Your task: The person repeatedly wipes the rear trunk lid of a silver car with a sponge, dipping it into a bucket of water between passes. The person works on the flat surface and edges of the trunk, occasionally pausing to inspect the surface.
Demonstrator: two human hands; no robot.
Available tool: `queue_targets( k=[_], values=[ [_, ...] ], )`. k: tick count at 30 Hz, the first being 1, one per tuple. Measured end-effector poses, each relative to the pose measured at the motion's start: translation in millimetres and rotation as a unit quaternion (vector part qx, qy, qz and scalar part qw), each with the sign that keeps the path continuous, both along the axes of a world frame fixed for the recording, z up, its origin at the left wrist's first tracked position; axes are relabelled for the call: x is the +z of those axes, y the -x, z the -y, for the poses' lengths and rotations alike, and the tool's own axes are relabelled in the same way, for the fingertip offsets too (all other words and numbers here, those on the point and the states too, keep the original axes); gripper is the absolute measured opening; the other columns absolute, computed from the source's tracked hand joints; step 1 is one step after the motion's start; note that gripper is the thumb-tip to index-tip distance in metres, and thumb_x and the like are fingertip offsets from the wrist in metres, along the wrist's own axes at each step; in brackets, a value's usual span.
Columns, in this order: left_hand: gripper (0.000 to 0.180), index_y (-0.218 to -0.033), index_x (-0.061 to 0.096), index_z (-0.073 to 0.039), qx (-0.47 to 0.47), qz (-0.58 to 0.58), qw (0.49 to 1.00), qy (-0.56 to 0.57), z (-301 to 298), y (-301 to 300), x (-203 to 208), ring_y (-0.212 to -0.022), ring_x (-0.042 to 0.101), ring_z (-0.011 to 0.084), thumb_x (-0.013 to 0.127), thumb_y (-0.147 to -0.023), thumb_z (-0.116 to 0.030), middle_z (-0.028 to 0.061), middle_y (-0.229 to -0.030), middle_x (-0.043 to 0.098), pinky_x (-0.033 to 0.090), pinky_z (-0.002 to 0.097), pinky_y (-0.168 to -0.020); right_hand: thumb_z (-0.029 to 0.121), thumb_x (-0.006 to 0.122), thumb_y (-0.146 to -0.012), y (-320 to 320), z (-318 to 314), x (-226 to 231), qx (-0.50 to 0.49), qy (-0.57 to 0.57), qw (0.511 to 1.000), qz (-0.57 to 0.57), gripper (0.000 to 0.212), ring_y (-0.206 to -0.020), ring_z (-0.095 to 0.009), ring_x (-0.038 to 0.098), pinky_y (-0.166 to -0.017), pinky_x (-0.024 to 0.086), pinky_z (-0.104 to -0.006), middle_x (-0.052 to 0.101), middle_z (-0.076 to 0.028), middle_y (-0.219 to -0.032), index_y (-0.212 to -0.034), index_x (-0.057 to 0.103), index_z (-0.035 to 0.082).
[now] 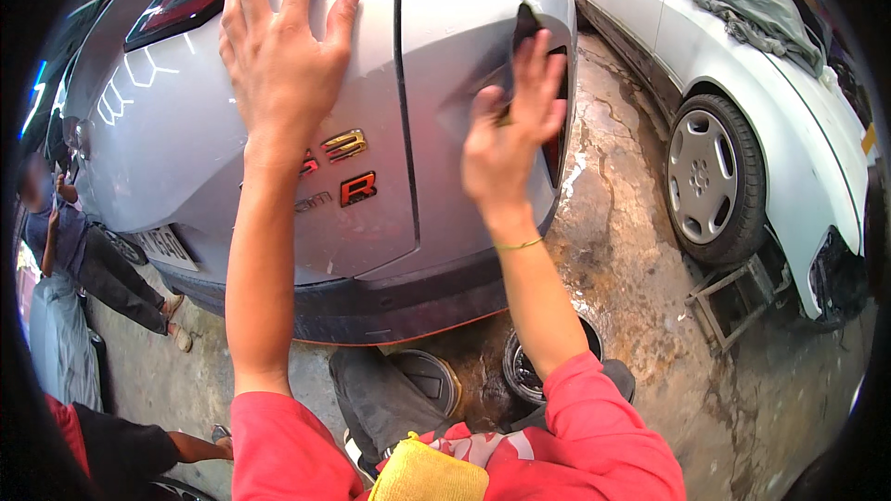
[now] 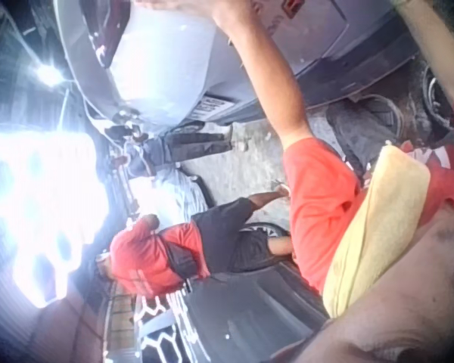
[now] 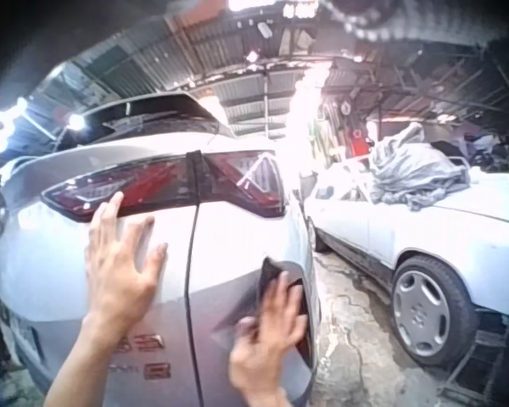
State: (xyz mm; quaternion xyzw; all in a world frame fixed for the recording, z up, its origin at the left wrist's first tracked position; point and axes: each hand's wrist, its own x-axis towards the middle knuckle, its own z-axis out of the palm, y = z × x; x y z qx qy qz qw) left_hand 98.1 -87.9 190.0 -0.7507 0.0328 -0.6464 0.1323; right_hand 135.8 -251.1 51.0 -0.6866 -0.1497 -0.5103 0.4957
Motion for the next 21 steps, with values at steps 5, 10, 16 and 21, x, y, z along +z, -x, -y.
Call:
queue_targets(
  k=[5,10,16,21],
  values=[
    [0.043,-0.137,0.063,-0.03,0.017,0.003,1.0,-0.005,-1,2,2,-0.148,0.033,0.0376,0.061,-0.098,-0.049,0.012,-0.159,0.039,0.028,0.052,-0.12,0.047,0.037,-0.108,10,1,-4,0.088,0.007,0.996,0.0,0.067,-0.157,-0.042,-0.002,-0.116,-0.005,-0.072,0.008,-0.005,-0.174,-0.165,0.019,0.018],
    [0.043,-0.137,0.063,-0.03,0.008,-0.001,1.0,-0.008,-3,0,1,-0.148,0.033,0.0377,0.06,-0.099,-0.05,0.0122,-0.159,0.039,0.029,0.0526,-0.119,0.047,0.038,-0.109,20,-6,0,0.1,0.002,0.995,-0.018,0.069,-0.157,-0.042,-0.008,-0.115,-0.009,-0.0716,0.006,-0.004,-0.174,-0.166,0.013,0.019],
    [0.044,-0.137,0.062,-0.03,0.005,-0.007,1.0,0.0,2,0,0,-0.148,0.033,0.0374,0.06,-0.099,-0.05,0.0123,-0.159,0.039,0.029,0.0524,-0.119,0.05,0.036,-0.108,1,6,6,0.093,-0.028,0.995,-0.013,0.069,-0.157,-0.043,-0.009,-0.114,-0.01,-0.0721,0.006,-0.001,-0.174,-0.166,0.014,0.019],
    [0.044,-0.138,0.062,-0.031,-0.008,-0.002,1.0,-0.018,-4,-1,2,-0.148,0.033,0.0376,0.06,-0.098,-0.051,0.0123,-0.159,0.039,0.029,0.0527,-0.119,0.044,0.038,-0.108,-5,13,8,0.098,-0.032,0.995,0.001,0.067,-0.157,-0.043,-0.009,-0.113,-0.012,-0.0735,0.005,-0.001,-0.174,-0.166,0.015,0.02]
  ],
)
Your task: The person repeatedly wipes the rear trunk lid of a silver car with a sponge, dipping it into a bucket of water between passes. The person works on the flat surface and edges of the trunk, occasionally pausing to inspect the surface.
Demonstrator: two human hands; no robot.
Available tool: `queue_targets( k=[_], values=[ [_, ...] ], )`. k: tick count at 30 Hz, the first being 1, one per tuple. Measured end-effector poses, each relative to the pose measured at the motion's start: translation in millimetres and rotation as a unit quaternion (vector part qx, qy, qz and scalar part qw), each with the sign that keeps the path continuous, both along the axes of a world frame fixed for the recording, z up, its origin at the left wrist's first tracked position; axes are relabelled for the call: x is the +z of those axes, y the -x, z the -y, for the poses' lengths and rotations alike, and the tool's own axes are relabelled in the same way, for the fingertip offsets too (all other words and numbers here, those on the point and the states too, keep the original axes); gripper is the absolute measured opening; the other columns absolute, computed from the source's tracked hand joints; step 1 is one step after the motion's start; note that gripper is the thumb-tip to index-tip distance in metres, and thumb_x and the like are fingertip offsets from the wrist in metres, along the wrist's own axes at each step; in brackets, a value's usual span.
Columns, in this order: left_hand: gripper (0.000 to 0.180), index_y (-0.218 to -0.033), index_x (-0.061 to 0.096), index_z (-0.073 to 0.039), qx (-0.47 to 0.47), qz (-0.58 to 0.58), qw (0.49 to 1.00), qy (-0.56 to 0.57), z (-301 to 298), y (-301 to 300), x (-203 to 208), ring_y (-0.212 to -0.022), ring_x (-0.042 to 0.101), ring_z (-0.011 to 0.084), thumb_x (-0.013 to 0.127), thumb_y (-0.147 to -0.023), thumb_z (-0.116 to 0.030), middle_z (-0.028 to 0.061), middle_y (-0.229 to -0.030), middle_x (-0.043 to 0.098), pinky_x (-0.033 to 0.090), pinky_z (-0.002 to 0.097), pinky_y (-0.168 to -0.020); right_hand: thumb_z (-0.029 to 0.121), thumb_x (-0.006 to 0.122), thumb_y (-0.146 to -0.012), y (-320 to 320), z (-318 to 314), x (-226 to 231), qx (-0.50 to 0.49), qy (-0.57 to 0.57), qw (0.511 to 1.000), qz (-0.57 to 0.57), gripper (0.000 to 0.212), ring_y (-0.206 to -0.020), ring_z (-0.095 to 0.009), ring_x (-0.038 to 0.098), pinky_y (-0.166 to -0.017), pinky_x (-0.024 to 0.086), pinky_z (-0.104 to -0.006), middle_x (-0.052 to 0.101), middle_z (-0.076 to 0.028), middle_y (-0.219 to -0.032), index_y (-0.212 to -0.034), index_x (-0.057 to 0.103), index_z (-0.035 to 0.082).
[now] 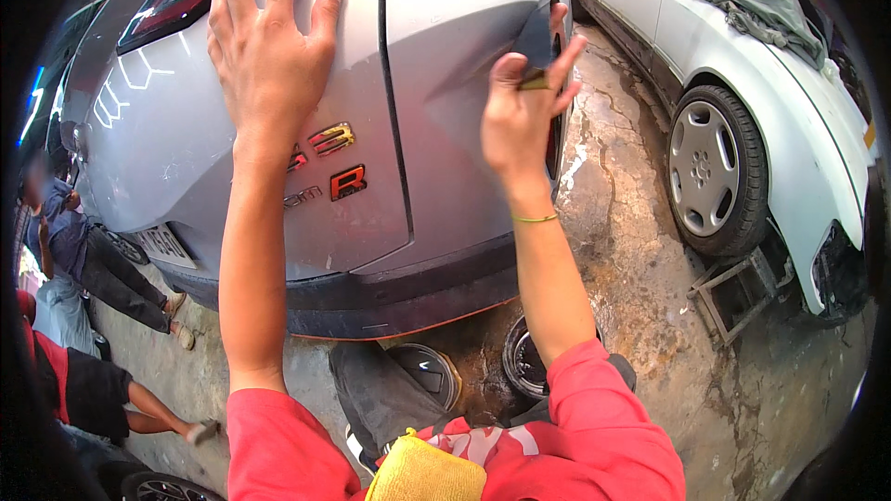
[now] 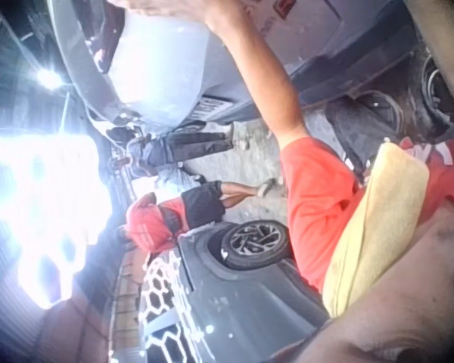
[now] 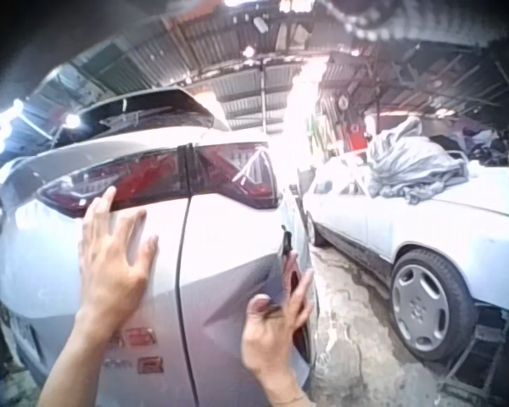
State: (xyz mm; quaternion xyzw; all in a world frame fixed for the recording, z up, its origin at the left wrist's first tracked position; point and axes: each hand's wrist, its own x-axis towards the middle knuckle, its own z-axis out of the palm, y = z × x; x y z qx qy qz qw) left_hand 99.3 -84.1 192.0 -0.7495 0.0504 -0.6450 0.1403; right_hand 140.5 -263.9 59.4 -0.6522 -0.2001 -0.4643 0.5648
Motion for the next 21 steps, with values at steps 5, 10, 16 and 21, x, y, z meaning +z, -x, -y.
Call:
queue_targets(
  k=[5,10,16,21],
  values=[
    [0.044,-0.137,0.062,-0.031,0.003,-0.004,1.0,0.012,0,1,-1,-0.148,0.033,0.0381,0.061,-0.098,-0.051,0.0123,-0.159,0.039,0.03,0.0525,-0.119,0.038,0.044,-0.107,0,2,-3,-0.039,0.063,0.997,0.016,0.069,-0.157,-0.042,-0.01,-0.113,-0.012,-0.0738,0.006,-0.003,-0.174,-0.166,0.014,0.019],
    [0.043,-0.136,0.063,-0.028,0.004,0.015,1.0,-0.004,7,3,2,-0.147,0.036,0.0366,0.063,-0.098,-0.046,0.0119,-0.157,0.042,0.033,0.0519,-0.117,0.039,0.04,-0.111,-20,87,-14,-0.01,-0.221,0.974,-0.051,0.053,-0.137,-0.029,0.031,-0.115,0.023,-0.048,0.04,-0.021,-0.147,-0.143,0.043,-0.004],
    [0.055,-0.147,0.054,-0.024,-0.133,-0.157,0.962,-0.18,32,1,-30,-0.148,0.037,0.03,0.068,-0.096,-0.036,0.0071,-0.16,0.042,0.032,0.0526,-0.12,0.045,0.041,-0.111,67,122,-151,-0.041,-0.237,0.948,-0.21,0.063,-0.135,-0.025,0.048,-0.117,0.031,-0.0393,0.053,-0.018,-0.146,-0.144,0.046,-0.009],
    [0.064,-0.153,0.047,-0.028,-0.044,-0.183,0.932,-0.309,87,-26,-28,-0.155,0.026,0.0253,0.067,-0.094,-0.043,0.0047,-0.166,0.032,0.023,0.0555,-0.124,0.057,0.033,-0.109,115,131,-242,0.036,-0.227,0.929,-0.292,0.068,-0.137,-0.021,0.051,-0.115,0.032,-0.0404,0.058,-0.008,-0.146,-0.148,0.05,0.005]
  ],
)
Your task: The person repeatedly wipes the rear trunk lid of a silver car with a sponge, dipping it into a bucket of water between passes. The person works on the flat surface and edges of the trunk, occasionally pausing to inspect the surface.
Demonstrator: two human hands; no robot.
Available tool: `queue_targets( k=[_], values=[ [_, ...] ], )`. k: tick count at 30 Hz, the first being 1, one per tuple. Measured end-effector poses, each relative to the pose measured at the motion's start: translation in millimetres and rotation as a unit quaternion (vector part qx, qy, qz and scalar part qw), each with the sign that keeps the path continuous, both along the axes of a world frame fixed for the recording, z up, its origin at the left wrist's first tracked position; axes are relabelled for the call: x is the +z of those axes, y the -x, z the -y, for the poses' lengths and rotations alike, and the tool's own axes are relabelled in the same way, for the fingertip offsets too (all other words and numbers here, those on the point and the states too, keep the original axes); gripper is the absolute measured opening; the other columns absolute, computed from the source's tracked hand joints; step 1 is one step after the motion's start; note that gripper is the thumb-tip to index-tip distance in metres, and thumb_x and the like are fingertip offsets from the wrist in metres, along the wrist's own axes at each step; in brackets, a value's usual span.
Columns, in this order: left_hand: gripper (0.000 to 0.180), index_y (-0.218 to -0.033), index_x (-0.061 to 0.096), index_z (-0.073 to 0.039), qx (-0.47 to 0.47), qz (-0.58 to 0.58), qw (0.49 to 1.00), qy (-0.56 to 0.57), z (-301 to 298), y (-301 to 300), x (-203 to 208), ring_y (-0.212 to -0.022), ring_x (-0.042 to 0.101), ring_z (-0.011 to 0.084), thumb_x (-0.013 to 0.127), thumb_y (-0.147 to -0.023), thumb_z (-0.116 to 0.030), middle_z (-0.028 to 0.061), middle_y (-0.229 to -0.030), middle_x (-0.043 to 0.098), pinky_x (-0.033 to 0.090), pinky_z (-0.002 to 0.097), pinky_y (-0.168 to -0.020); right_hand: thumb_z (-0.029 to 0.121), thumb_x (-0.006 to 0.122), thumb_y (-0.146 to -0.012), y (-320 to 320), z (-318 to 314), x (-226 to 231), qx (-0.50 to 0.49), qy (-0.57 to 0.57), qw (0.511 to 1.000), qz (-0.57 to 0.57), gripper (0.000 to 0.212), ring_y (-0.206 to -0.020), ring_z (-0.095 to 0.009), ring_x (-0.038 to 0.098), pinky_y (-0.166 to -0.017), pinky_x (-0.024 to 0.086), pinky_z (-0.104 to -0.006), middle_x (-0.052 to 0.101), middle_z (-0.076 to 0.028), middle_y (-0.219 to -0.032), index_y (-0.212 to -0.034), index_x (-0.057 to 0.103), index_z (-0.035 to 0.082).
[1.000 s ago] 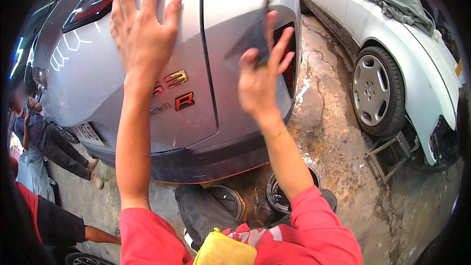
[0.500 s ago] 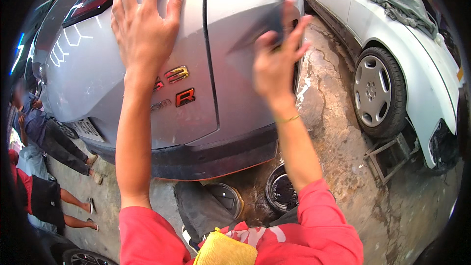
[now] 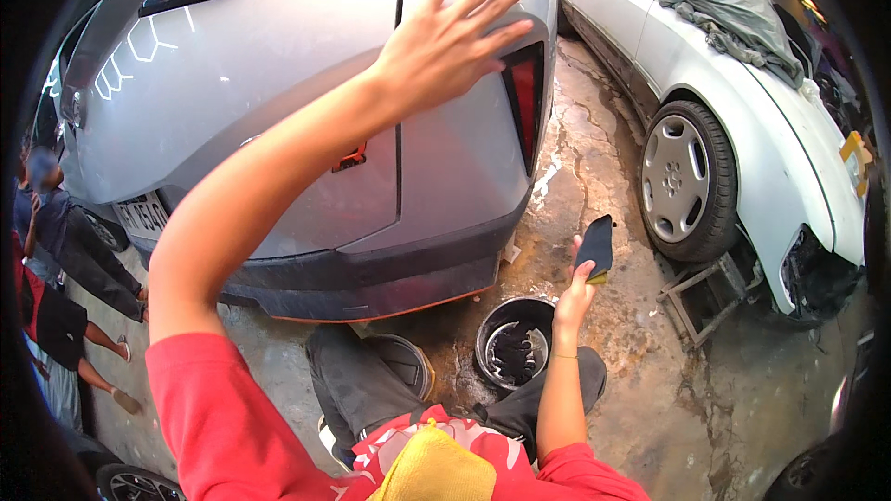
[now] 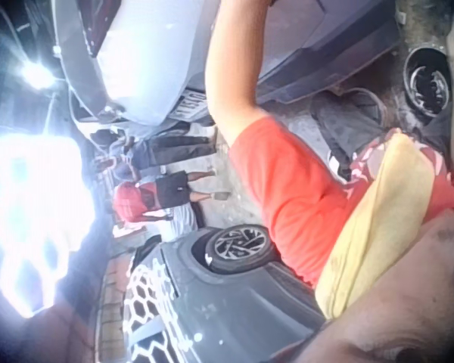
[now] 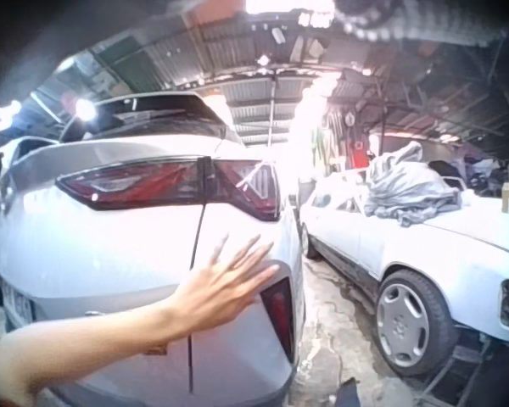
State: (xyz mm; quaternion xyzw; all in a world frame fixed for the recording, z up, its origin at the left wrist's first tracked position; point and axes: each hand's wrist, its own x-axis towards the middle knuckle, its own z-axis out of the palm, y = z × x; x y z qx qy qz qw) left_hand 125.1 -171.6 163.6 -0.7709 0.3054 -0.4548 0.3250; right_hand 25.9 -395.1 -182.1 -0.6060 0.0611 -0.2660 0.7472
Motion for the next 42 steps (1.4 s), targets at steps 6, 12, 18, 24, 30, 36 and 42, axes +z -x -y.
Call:
queue_targets(
  k=[6,12,18,24,30,36,42],
  values=[
    [0.063,-0.152,0.047,-0.032,0.038,0.032,0.998,-0.034,-6,13,7,-0.154,0.026,0.0243,0.063,-0.094,-0.051,0.0048,-0.165,0.035,0.024,0.0555,-0.123,0.062,0.034,-0.107,23,20,-19,0.04,-0.018,0.998,-0.043,0.069,-0.132,-0.021,0.056,-0.112,0.037,-0.0406,0.059,-0.006,-0.145,-0.147,0.05,0.008],
    [0.064,-0.153,0.045,-0.034,0.001,0.004,1.0,0.005,-37,31,4,-0.153,0.028,0.0253,0.062,-0.095,-0.053,0.0053,-0.163,0.037,0.027,0.0549,-0.122,0.049,0.041,-0.11,31,18,-26,0.007,0.015,0.995,-0.096,0.062,-0.123,-0.024,0.061,-0.107,0.042,-0.0395,0.06,-0.014,-0.142,-0.143,0.051,-0.003],
    [0.055,-0.138,0.061,-0.018,-0.064,0.007,0.997,0.041,-1,-1,20,-0.154,0.021,0.0361,0.068,-0.091,-0.046,0.0167,-0.163,0.031,0.023,0.0565,-0.122,0.046,0.046,-0.109,12,-20,16,0.066,0.022,0.998,-0.003,0.057,-0.125,-0.022,0.062,-0.102,0.046,-0.0403,0.058,-0.009,-0.141,-0.147,0.047,0.003],
    [0.065,-0.151,0.046,-0.039,-0.034,-0.016,0.999,0.037,-57,42,-1,-0.151,0.033,0.027,0.069,-0.09,-0.047,0.0064,-0.163,0.037,0.031,0.0539,-0.121,0.035,0.047,-0.11,-23,-16,67,0.03,0.121,0.992,0.02,0.046,-0.08,-0.013,0.053,-0.078,0.045,-0.0314,0.062,-0.004,-0.087,-0.132,0.06,-0.004],
    [0.055,-0.142,0.059,-0.042,-0.028,-0.038,0.995,0.091,-126,88,1,-0.148,0.04,0.0272,0.071,-0.088,-0.042,0.0025,-0.16,0.044,0.031,0.0491,-0.122,0.018,0.049,-0.107,-70,-57,209,-0.025,0.131,0.961,0.244,0.041,-0.089,-0.015,0.054,-0.08,0.044,-0.0277,0.061,-0.007,-0.105,-0.144,0.052,0.001],
    [0.053,-0.14,0.061,-0.042,-0.019,-0.044,0.992,0.12,-124,89,-3,-0.147,0.041,0.0266,0.073,-0.088,-0.038,0.002,-0.158,0.047,0.031,0.0489,-0.123,0.001,0.045,-0.092,-58,-146,249,-0.112,0.489,0.81,0.303,0.067,-0.157,-0.037,0.017,-0.121,0.012,-0.0618,0.026,-0.008,-0.17,-0.158,0.036,0.007],
    [0.055,-0.139,0.063,-0.039,-0.035,-0.043,0.991,0.119,-119,89,0,-0.145,0.043,0.0279,0.075,-0.087,-0.03,0.0033,-0.157,0.048,0.033,0.0495,-0.121,0.03,0.065,-0.091,-92,-125,252,-0.107,0.387,0.872,0.28,0.081,-0.158,-0.041,0.004,-0.116,-0.002,-0.0714,0.02,0.004,-0.172,-0.163,0.03,0.017]
  ],
)
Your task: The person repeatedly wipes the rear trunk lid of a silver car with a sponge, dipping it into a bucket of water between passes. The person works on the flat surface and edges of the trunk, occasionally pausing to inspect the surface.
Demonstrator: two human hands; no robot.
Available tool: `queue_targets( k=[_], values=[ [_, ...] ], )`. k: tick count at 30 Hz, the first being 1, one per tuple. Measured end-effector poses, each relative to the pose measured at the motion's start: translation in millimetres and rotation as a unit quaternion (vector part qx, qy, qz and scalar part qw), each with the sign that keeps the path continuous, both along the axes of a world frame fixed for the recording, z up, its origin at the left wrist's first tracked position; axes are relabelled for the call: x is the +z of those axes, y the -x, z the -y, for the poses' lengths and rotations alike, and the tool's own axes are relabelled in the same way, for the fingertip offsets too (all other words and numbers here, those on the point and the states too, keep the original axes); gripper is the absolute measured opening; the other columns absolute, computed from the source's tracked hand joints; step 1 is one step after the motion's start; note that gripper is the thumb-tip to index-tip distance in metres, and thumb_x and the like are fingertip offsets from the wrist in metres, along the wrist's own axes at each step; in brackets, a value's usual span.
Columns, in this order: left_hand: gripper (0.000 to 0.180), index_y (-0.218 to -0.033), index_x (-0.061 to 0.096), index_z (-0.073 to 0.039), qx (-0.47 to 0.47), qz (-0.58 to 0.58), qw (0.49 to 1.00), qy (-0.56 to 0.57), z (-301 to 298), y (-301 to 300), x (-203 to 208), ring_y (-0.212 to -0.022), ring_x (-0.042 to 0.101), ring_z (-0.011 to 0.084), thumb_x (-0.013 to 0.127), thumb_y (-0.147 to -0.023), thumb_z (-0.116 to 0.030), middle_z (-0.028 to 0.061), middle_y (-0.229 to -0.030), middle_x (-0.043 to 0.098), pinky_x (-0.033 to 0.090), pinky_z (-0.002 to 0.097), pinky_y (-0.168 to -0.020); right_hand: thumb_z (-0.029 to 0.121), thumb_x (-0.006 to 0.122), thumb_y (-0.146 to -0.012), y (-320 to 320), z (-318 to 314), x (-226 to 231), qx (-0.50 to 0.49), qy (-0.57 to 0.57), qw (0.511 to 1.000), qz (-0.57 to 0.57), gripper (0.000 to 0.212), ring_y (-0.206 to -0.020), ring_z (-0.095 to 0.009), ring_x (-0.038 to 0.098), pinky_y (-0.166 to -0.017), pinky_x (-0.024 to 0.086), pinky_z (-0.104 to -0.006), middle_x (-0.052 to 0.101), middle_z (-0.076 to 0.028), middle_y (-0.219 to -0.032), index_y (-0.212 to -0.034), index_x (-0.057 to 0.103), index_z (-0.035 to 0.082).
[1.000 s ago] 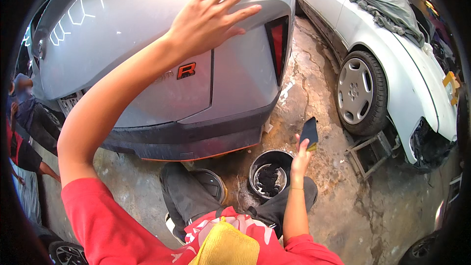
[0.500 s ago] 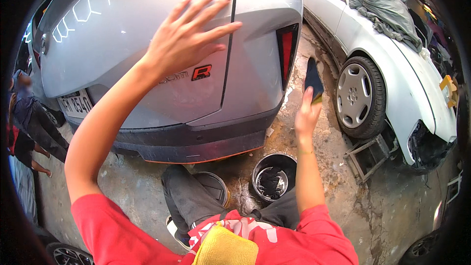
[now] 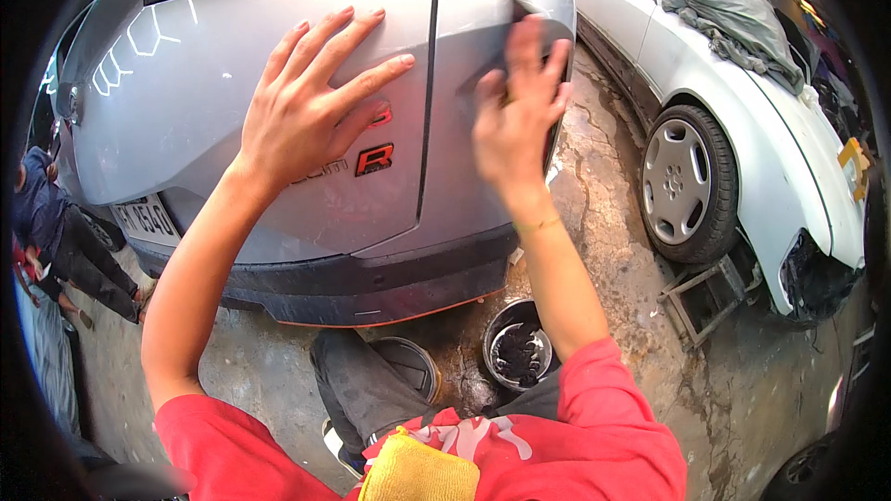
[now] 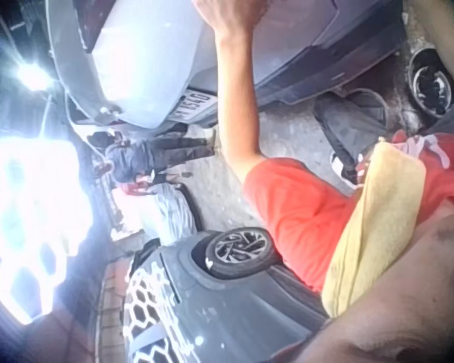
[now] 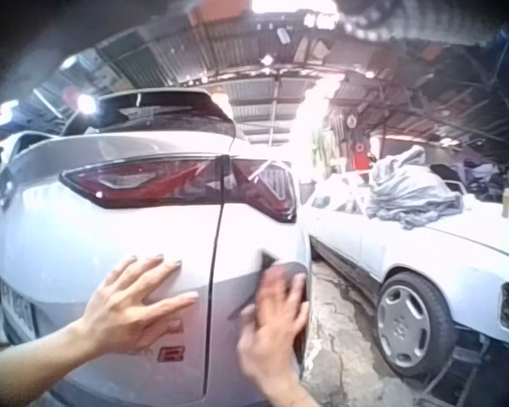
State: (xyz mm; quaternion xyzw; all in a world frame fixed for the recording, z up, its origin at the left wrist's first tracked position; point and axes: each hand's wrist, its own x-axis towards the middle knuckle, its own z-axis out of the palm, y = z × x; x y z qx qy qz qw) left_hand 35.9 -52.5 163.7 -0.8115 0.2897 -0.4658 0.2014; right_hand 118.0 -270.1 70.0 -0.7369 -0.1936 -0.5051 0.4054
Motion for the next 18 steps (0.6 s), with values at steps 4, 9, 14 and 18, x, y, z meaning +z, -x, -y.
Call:
queue_targets(
  k=[4,9,14,18],
  values=[
    [0.056,-0.139,0.064,-0.038,0.008,0.004,1.0,-0.002,-2,2,1,-0.145,0.044,0.0289,0.076,-0.085,-0.026,0.0046,-0.156,0.049,0.034,0.0491,-0.12,0.031,0.062,-0.094,8,-1,-6,-0.03,0.119,0.992,0.017,0.077,-0.158,-0.041,0.003,-0.116,-0.001,-0.0724,0.018,0.001,-0.172,-0.163,0.03,0.017],
    [0.059,-0.138,0.064,-0.037,0.012,0.005,1.0,-0.005,-4,2,-2,-0.143,0.045,0.0288,0.078,-0.082,-0.025,0.0061,-0.155,0.05,0.035,0.0487,-0.12,0.024,0.059,-0.096,18,-12,-12,0.027,0.09,0.995,0.007,0.075,-0.157,-0.043,0.004,-0.114,0.001,-0.0756,0.016,0.0,-0.173,-0.163,0.028,0.016],
    [0.061,-0.141,0.062,-0.037,0.004,0.014,1.0,-0.013,-4,2,0,-0.145,0.043,0.028,0.078,-0.083,-0.028,0.0033,-0.158,0.047,0.034,0.0486,-0.12,0.042,0.041,-0.11,-27,52,6,-0.061,-0.204,0.977,-0.012,0.058,-0.147,-0.038,0.033,-0.118,0.018,-0.0627,0.042,-0.018,-0.157,-0.156,0.037,0.007],
    [0.066,-0.147,0.055,-0.037,0.03,0.0,0.999,-0.02,-2,-3,-9,-0.151,0.035,0.0271,0.077,-0.084,-0.034,0.0004,-0.162,0.041,0.029,0.0499,-0.123,0.042,0.046,-0.11,9,81,-51,0.056,-0.265,0.962,-0.024,0.065,-0.094,-0.018,0.054,-0.093,0.044,-0.0378,0.059,-0.01,-0.111,-0.147,0.04,-0.011]
  ],
)
